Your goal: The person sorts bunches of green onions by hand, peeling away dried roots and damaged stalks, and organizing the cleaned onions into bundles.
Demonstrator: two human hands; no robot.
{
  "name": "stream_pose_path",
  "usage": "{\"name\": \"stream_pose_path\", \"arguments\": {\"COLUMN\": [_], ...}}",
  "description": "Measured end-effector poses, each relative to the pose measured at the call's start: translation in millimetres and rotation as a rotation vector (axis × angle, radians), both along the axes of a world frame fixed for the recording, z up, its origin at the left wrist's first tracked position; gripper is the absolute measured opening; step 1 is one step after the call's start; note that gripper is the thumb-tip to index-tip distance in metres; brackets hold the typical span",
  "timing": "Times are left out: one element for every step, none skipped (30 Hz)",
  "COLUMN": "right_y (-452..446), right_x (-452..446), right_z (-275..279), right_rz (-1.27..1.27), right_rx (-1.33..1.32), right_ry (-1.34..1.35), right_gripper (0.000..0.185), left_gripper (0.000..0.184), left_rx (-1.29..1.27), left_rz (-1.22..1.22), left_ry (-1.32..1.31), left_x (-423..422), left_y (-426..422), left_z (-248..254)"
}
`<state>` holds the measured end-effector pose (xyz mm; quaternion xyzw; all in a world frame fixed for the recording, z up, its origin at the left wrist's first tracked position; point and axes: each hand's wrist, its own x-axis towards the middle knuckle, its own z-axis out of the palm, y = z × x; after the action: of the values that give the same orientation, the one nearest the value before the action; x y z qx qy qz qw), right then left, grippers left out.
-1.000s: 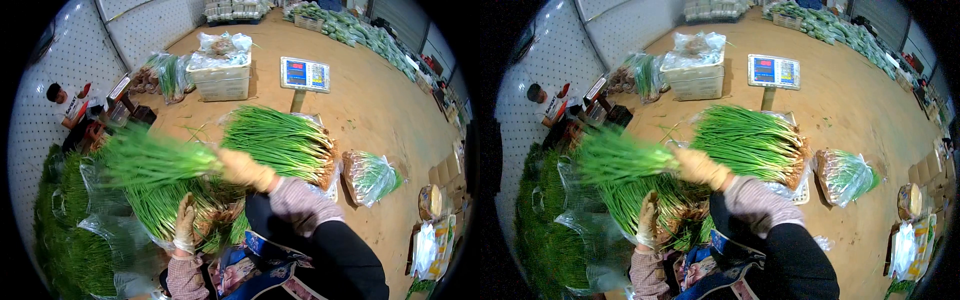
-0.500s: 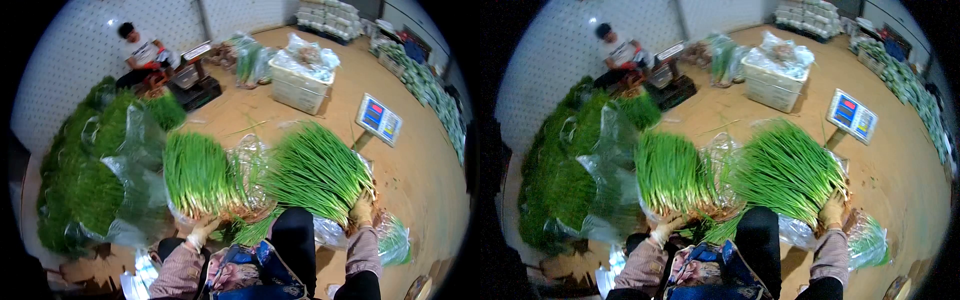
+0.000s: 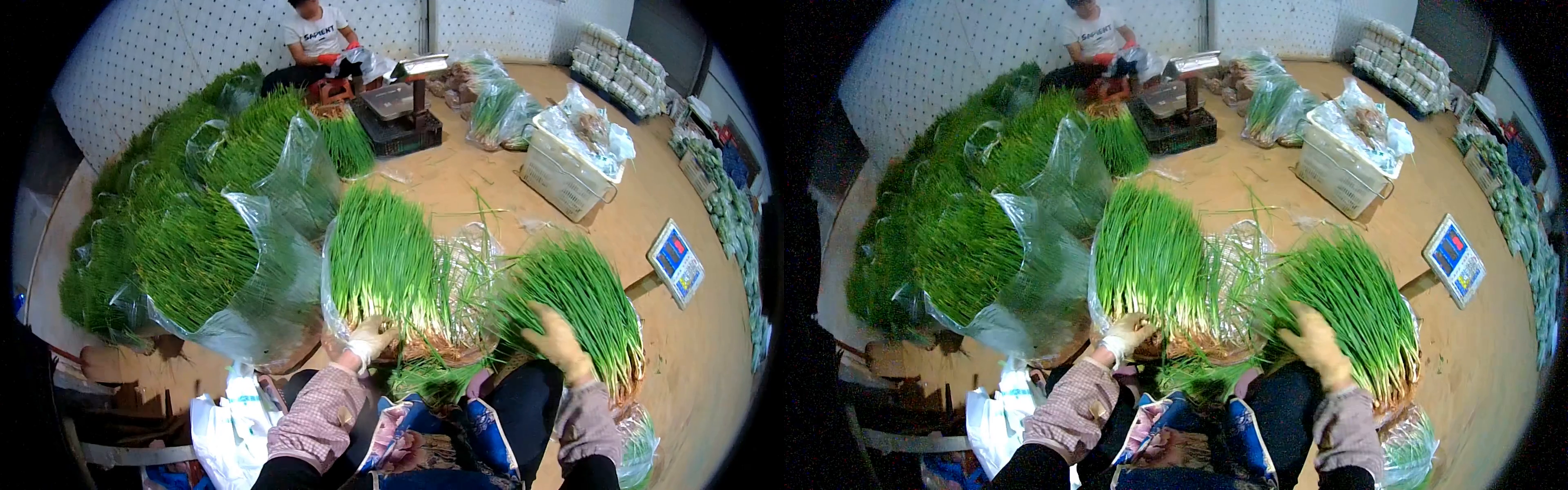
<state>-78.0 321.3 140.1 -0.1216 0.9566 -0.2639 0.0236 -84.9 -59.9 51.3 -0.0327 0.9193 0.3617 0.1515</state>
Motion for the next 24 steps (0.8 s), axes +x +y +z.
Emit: {"name": "stream_pose_path", "arguments": {"right_y": [-28,-50,-69,-87,-106,-119,-124,-122,-126,-131,-132,-139,-146,-153,-158,-165,-179,-191,-204,-211,-212,-207,-203,-196], "right_x": [-11,-19,-28,-32,-33,-32,-33,-28,-16,-7,-2,-2,-4,-8,-14,-23,-33,-38,-35,-29,-25,-21,-21,-19], "right_z": [-2,-16,-40,-59,-65,-88,-151,-221,-231,-239,-263,-251,-240,-231,-227,-223,-202,-189,-187,-188,-203,-215,-219,-225], "right_rz": [0.087,0.122,0.141,0.095,0.013,-0.13,-0.235,-0.409,-0.381,-0.352,-0.345,-0.358,-0.389,-0.415,-0.302,-0.302,-0.039,0.219,0.304,0.39,0.379,0.38,0.312,0.245], "right_rx": [0.015,0.006,-0.048,-0.16,-0.263,-0.421,-0.621,-0.725,-0.634,-0.543,-0.524,-0.519,-0.463,-0.406,-0.496,-0.494,-0.373,-0.248,0.006,0.259,0.252,0.251,0.223,0.194], "right_ry": [-0.074,-0.163,-0.201,-0.281,-0.435,-0.628,-0.65,-0.749,-0.655,-0.564,-0.456,-0.471,-0.403,-0.335,-0.347,-0.351,-0.255,-0.158,-0.099,-0.041,-0.04,-0.047,-0.212,-0.38], "right_gripper": [0.056,0.055,0.052,0.051,0.051,0.05,0.048,0.048,0.048,0.048,0.048,0.048,0.041,0.034,0.043,0.043,0.042,0.041,0.041,0.04,0.033,0.033,0.03,0.027], "left_gripper": [0.055,0.053,0.05,0.047,0.047,0.045,0.043,0.041,0.04,0.04,0.04,0.04,0.039,0.039,0.037,0.037,0.037,0.037,0.037,0.037,0.037,0.038,0.038,0.038], "left_rx": [-0.016,-0.084,-0.148,-0.123,-0.115,-0.13,-0.033,-0.001,0.013,0.025,0.071,0.075,0.129,0.183,0.199,0.2,0.143,0.088,0.131,0.135,0.128,0.119,0.15,0.149], "left_rz": [0.009,-0.004,0.101,0.108,0.114,0.139,0.209,0.194,0.185,0.175,0.166,0.16,0.177,0.197,0.189,0.191,0.17,0.147,0.141,0.139,0.136,0.133,0.134,0.138], "left_ry": [0.008,-0.075,-0.088,-0.058,0.055,0.108,0.08,0.176,0.202,0.226,0.264,0.246,0.252,0.259,0.282,0.277,0.311,0.343,0.309,0.296,0.297,0.303,0.29,0.284], "left_x": [-7,-14,-15,-20,-27,-32,-32,-34,-36,-38,-38,-39,-41,-43,-47,-50,-51,-52,-54,-55,-56,-56,-56,-55], "left_y": [-6,-5,-1,-9,-19,-27,-27,-29,-31,-31,-31,-30,-30,-30,-32,-33,-33,-32,-31,-29,-28,-27,-27,-27], "left_z": [-11,14,21,21,6,-11,4,3,3,6,12,15,17,15,11,9,11,15,20,22,23,24,24,24]}}
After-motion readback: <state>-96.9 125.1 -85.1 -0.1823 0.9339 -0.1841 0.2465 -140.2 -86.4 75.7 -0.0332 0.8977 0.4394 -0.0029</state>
